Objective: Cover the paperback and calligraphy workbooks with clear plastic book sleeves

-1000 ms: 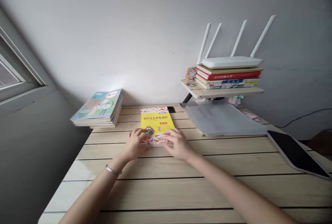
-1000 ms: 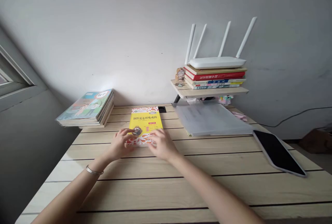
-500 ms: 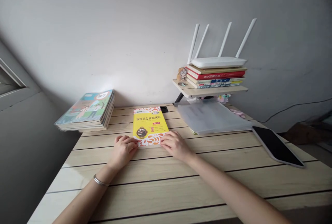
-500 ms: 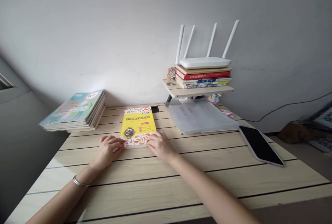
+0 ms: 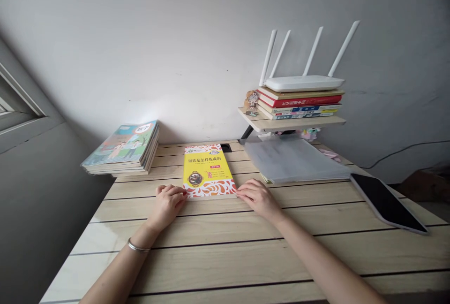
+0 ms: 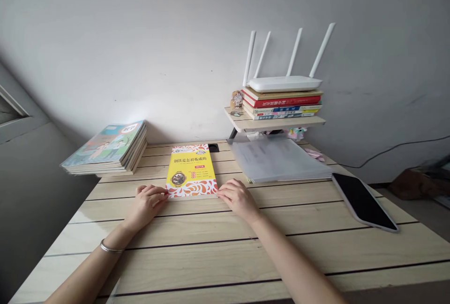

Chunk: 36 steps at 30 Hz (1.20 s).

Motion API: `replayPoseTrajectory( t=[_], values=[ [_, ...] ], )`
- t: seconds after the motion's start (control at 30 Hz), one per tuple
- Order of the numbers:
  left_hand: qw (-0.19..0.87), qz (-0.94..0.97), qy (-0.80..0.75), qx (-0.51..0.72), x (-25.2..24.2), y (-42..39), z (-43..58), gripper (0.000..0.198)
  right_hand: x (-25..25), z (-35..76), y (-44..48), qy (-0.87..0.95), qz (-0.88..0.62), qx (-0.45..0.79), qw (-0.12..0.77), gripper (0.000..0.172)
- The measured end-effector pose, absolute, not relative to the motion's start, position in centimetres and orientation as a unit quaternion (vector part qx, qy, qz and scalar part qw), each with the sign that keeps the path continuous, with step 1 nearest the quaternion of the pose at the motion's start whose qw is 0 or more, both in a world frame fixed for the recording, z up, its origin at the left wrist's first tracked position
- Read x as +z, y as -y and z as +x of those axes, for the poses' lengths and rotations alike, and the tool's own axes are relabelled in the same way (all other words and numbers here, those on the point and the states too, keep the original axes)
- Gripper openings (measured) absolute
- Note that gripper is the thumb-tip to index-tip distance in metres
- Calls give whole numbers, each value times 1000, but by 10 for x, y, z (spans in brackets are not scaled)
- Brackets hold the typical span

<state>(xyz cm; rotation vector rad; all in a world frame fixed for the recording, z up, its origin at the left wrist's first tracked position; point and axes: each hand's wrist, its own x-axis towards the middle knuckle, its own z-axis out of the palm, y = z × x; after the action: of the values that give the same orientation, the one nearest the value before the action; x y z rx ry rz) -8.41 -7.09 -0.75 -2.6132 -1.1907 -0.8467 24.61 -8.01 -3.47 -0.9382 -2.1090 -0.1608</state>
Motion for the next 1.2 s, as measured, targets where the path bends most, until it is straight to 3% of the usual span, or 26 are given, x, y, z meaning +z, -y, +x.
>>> replayPoseTrajectory(
  t=[0.23, 0.37, 0.47, 0.57, 0.83, 0.93, 1.03, 1.1, 1.2],
  values=[
    [21, -866, 411, -284, -8, 67, -87, 21, -33, 248, 82, 831, -382, -28, 404, 14],
    [-72, -830, 471, -291, -11, 71, -88, 7, -34, 253, 80, 785, -440, 120, 419, 17],
    [-163, -773, 517, -329, -18, 72, -86, 33, -39, 256, 75, 656, -524, 272, 470, 37],
    [-209, -743, 528, -355, -26, 72, -79, 56, -43, 251, 70, 573, -561, 345, 488, 50],
    [-181, -764, 523, -331, -24, 57, -67, 56, -43, 214, 82, 648, -585, 236, 427, 39],
    [-179, -766, 523, -327, -21, 44, -80, 50, -42, 207, 91, 670, -555, 270, 414, 36],
    [-121, -713, 567, -395, -24, 37, -93, 44, -31, 207, 82, 700, -522, 292, 390, 31],
    [-83, -641, 604, -467, -30, 40, -92, 43, -18, 213, 59, 703, -536, 236, 405, 30],
    [-218, -533, 636, -513, -45, 55, -74, 41, -1, 223, 2, 670, -588, 166, 422, 26]
  ],
)
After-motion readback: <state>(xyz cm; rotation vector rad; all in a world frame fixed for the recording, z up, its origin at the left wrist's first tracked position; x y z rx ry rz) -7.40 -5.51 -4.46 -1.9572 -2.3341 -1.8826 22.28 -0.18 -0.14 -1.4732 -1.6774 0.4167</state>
